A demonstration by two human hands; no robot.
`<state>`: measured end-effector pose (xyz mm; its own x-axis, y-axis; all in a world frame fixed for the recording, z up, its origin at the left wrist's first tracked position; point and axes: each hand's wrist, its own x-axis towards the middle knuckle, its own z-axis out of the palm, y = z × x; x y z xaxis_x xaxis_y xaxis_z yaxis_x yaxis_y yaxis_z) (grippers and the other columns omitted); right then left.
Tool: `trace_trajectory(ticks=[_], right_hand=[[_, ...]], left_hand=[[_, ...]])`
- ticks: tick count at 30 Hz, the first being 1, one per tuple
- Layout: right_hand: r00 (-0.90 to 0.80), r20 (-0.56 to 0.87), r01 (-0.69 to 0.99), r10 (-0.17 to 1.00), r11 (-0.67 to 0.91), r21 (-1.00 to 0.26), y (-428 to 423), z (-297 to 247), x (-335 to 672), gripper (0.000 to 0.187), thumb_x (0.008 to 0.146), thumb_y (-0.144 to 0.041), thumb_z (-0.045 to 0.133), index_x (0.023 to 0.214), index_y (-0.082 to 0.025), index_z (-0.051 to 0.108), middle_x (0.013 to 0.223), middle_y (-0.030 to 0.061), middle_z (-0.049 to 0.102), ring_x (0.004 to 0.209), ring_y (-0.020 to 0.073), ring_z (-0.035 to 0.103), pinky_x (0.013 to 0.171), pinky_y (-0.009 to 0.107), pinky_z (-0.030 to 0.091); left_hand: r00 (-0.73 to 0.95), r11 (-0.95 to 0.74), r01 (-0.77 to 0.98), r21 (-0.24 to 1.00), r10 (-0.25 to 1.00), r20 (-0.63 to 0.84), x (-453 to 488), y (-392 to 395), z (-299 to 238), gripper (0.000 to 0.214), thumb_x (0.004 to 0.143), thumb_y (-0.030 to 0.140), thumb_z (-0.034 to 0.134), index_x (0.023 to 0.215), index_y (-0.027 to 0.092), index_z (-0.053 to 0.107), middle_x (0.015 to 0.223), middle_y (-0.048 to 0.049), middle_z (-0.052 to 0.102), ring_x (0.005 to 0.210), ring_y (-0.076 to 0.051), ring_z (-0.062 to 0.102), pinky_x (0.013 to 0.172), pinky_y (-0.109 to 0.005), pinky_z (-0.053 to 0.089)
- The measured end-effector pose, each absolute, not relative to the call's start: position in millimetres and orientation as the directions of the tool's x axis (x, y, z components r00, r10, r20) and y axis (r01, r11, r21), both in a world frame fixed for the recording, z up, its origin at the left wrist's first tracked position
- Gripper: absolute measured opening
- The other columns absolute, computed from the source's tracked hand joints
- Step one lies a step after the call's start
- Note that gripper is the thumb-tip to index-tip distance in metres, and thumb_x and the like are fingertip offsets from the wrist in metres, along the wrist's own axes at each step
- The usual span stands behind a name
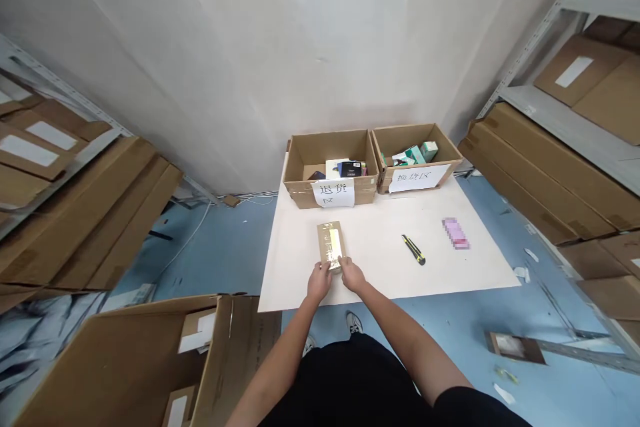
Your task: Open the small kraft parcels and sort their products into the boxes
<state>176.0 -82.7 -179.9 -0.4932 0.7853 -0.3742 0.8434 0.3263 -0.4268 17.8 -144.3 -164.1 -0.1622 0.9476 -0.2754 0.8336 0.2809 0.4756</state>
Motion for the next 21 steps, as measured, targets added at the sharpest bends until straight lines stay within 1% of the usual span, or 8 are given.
trace_trajectory(ticks=[3, 6, 9, 12, 14, 16, 18, 21], right_hand=[[-0.51, -0.344, 0.821, 0.788, 0.327, -0.469, -83, -186, 177, 0.067, 0.092, -0.012, 0.058, 0.157, -0.023, 0.046, 0.157, 0.0163, 0.047, 0.13, 0.0278, 0.062, 0.104, 0.035, 0.05], [-0.485, -0.363, 0.828, 0.795, 0.285, -0.483, -78, -187, 165, 0.06, 0.095, -0.014, 0.057, 0.153, -0.024, 0.049, 0.161, 0.0155, 0.043, 0.126, 0.0269, 0.064, 0.101, 0.036, 0.052], [-0.446, -0.378, 0.845, 0.811, 0.242, -0.477, -71, -188, 157, 0.062, 0.096, -0.013, 0.054, 0.156, -0.025, 0.045, 0.165, 0.015, 0.039, 0.127, 0.0264, 0.063, 0.1, 0.036, 0.054], [-0.399, -0.38, 0.871, 0.835, 0.214, -0.443, -64, -187, 162, 0.065, 0.096, -0.01, 0.051, 0.159, -0.024, 0.044, 0.167, 0.0161, 0.038, 0.135, 0.0282, 0.058, 0.104, 0.038, 0.052], [-0.372, -0.368, 0.889, 0.852, 0.213, -0.405, -60, -185, 170, 0.071, 0.093, -0.009, 0.054, 0.161, -0.025, 0.042, 0.17, 0.0164, 0.034, 0.146, 0.0307, 0.048, 0.109, 0.041, 0.05], [-0.372, -0.356, 0.896, 0.857, 0.231, -0.38, -54, -183, 182, 0.077, 0.091, -0.009, 0.059, 0.164, -0.026, 0.04, 0.174, 0.0149, 0.027, 0.156, 0.0332, 0.035, 0.114, 0.044, 0.046], [-0.378, -0.359, 0.898, 0.853, 0.244, -0.366, -47, -180, 196, 0.082, 0.09, -0.011, 0.061, 0.166, -0.027, 0.037, 0.177, 0.0129, 0.02, 0.16, 0.0345, 0.025, 0.118, 0.046, 0.042], [-0.326, -0.379, 0.922, 0.866, 0.202, -0.332, -36, -176, 225, 0.081, 0.091, -0.013, 0.06, 0.167, -0.025, 0.034, 0.178, 0.0132, 0.017, 0.162, 0.0347, 0.022, 0.122, 0.048, 0.038]], left_hand=[[-0.224, 0.33, 0.763, 0.557, 0.942, -0.251, 10, -146, -173, 0.056, 0.095, 0.016, 0.054, 0.15, 0.024, 0.054, 0.142, -0.0141, 0.062, 0.132, -0.025, 0.063, 0.11, -0.038, 0.051], [-0.236, 0.338, 0.701, 0.628, 0.941, -0.242, -3, -140, -179, 0.068, 0.092, 0.017, 0.056, 0.159, 0.024, 0.045, 0.148, -0.0141, 0.061, 0.14, -0.025, 0.058, 0.115, -0.041, 0.049], [-0.188, 0.302, 0.649, 0.698, 0.953, -0.238, -10, -126, -186, 0.077, 0.087, 0.017, 0.062, 0.161, 0.024, 0.042, 0.157, -0.0139, 0.055, 0.147, -0.026, 0.051, 0.118, -0.043, 0.046], [-0.148, 0.307, 0.598, 0.741, 0.95, -0.274, -15, -108, -191, 0.074, 0.09, 0.021, 0.06, 0.161, 0.025, 0.043, 0.158, -0.0124, 0.056, 0.146, -0.024, 0.053, 0.116, -0.043, 0.049], [-0.13, 0.311, 0.622, 0.718, 0.946, -0.297, -24, -91, -189, 0.069, 0.092, 0.027, 0.061, 0.159, 0.025, 0.047, 0.161, -0.0129, 0.052, 0.146, -0.026, 0.052, 0.116, -0.044, 0.049], [-0.087, 0.274, 0.712, 0.647, 0.948, -0.307, -39, -68, -181, 0.074, 0.087, 0.033, 0.071, 0.157, 0.024, 0.049, 0.171, -0.0136, 0.036, 0.152, -0.031, 0.045, 0.119, -0.046, 0.045], [0.033, 0.168, 0.813, 0.557, 0.943, -0.331, -56, -42, -170, 0.097, 0.075, 0.036, 0.084, 0.162, 0.024, 0.042, 0.178, -0.0134, 0.016, 0.157, -0.037, 0.034, 0.122, -0.048, 0.041], [0.164, 0.057, 0.898, 0.436, 0.878, -0.451, -75, -9, -159, 0.119, 0.064, 0.044, 0.092, 0.166, 0.031, 0.032, 0.179, -0.0098, 0.014, 0.162, -0.043, 0.02, 0.12, -0.051, 0.042]])
